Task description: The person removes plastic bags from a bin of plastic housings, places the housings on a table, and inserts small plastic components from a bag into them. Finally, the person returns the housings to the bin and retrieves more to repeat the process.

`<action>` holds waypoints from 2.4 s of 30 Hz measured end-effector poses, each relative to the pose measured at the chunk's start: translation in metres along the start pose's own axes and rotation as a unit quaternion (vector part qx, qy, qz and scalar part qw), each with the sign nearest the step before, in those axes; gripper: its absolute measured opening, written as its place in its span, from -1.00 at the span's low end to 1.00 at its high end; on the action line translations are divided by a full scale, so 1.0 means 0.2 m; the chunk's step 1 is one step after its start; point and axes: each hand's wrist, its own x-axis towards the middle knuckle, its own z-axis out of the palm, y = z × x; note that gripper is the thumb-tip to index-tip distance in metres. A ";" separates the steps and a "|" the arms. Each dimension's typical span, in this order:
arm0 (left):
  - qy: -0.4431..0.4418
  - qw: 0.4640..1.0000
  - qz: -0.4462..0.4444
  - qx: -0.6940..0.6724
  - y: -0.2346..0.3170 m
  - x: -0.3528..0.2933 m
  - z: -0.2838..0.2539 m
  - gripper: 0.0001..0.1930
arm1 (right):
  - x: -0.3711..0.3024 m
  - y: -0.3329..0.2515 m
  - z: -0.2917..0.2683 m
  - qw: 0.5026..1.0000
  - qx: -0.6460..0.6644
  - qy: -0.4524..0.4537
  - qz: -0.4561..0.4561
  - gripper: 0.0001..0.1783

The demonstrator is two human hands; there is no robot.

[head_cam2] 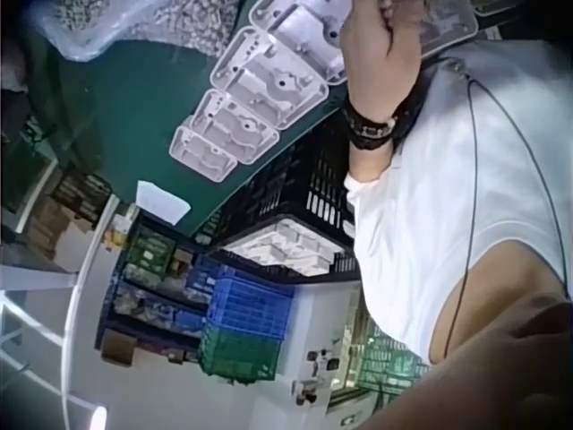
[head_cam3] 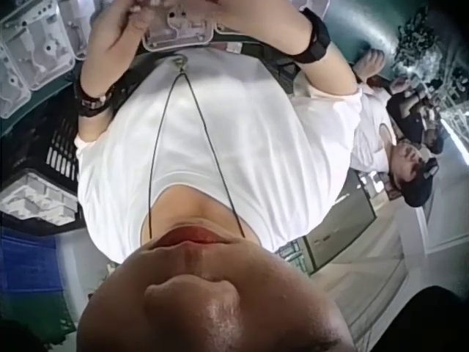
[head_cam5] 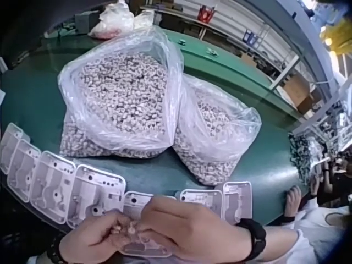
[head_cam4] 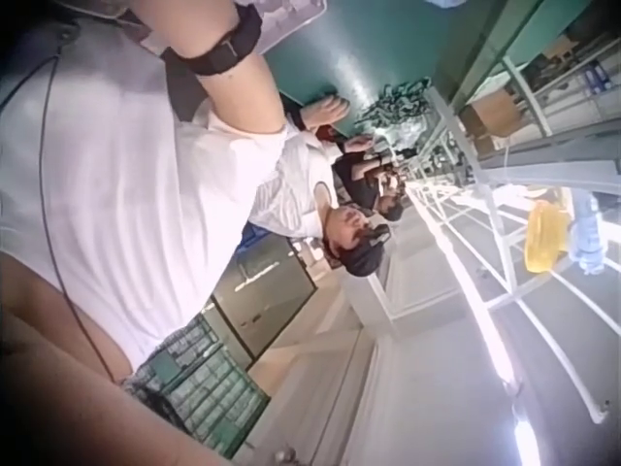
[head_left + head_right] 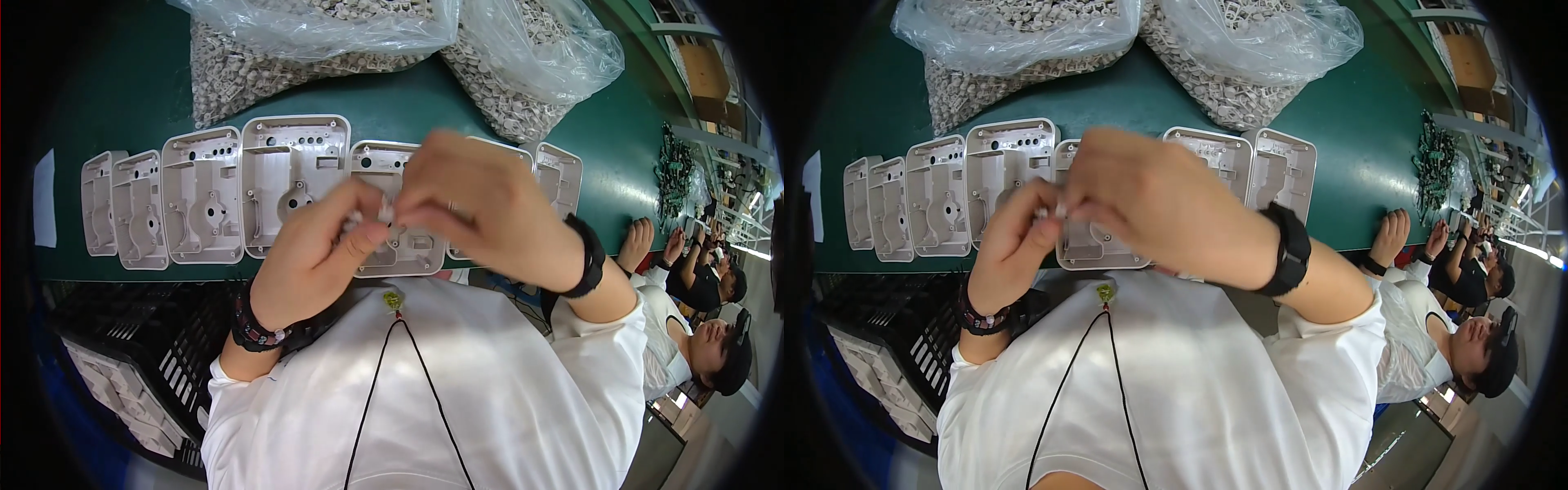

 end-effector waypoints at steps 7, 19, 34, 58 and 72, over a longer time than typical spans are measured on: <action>0.154 0.974 -0.001 -0.165 0.00 -0.02 -0.08 -0.76 | 0.11 0.21 0.04 0.924 -0.366 -0.095 -0.062 -0.89; 0.194 0.966 0.009 -0.173 0.06 0.02 -0.07 -0.80 | 0.07 0.13 -0.21 0.967 -0.230 -0.065 -0.087 -0.77; 0.127 0.987 0.006 -0.098 0.24 0.09 0.13 -0.80 | 0.30 0.70 -0.85 0.933 -0.358 0.043 -0.004 -0.78; -0.003 0.998 0.010 0.061 0.36 0.18 0.41 -0.83 | 0.28 0.92 -1.09 0.915 0.355 0.188 -0.019 -0.81; -0.001 0.984 0.069 0.165 0.32 0.23 0.38 -0.85 | -0.54 0.34 -0.74 0.893 0.403 0.129 0.152 -0.57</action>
